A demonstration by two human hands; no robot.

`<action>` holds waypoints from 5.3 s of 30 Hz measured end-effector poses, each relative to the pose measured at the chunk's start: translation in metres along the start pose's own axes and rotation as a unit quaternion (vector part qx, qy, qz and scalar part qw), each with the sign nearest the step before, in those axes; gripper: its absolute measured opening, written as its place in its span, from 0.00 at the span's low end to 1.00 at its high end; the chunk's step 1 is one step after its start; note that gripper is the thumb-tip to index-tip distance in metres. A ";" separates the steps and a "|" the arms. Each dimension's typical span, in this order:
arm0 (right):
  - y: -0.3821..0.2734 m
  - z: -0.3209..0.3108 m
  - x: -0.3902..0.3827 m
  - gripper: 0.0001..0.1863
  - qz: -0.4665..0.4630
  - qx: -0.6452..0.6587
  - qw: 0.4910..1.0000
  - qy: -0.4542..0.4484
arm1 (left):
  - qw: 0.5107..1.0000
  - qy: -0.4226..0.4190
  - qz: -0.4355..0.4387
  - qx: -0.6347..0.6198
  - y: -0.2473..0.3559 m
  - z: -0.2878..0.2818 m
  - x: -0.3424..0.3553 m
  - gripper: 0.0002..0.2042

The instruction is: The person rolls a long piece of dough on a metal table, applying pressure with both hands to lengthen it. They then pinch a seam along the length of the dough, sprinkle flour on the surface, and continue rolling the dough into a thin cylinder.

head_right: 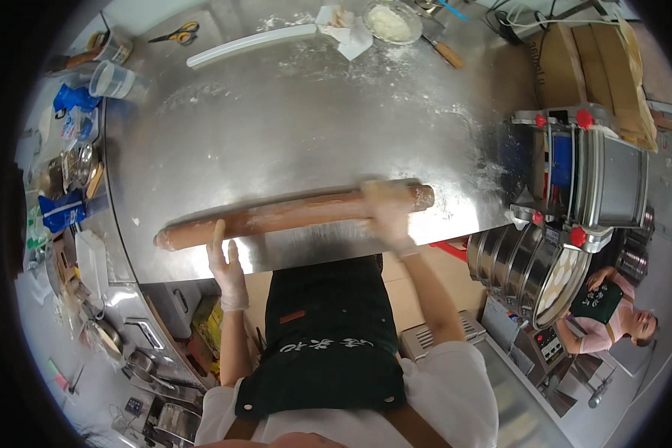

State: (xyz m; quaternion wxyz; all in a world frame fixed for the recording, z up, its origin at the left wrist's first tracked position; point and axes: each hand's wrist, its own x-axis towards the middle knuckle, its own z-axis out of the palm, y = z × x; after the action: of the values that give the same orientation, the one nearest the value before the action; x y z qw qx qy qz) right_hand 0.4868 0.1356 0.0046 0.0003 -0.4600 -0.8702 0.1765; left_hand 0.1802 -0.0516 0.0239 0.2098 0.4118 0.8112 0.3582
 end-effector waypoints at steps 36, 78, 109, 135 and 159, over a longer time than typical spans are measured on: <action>0.101 -0.014 0.054 0.36 -0.029 0.020 0.999 0.002 | 0.925 -0.177 0.292 0.165 0.148 0.253 0.068 0.35; 0.032 0.032 0.006 0.32 -0.043 -0.022 0.992 0.119 | 0.922 -0.135 0.228 0.282 0.072 0.142 0.054 0.36; 0.081 -0.006 0.077 0.32 -0.043 -0.045 0.993 0.098 | 0.926 -0.218 0.280 0.130 0.137 0.228 0.109 0.31; -0.004 -0.020 0.052 0.34 -0.011 0.054 0.989 0.134 | 0.936 0.006 0.161 0.312 0.011 0.060 0.105 0.33; -0.082 0.081 -0.018 0.34 0.076 -0.103 0.981 0.148 | 0.908 -0.140 0.269 0.289 -0.070 0.002 0.039 0.33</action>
State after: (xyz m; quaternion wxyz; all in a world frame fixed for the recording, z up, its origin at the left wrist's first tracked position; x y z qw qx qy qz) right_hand 0.4189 0.0539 -0.0436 0.0686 -0.5434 -0.8365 0.0157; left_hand 0.1233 -0.0469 -0.0318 0.0889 0.7029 0.7000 0.0897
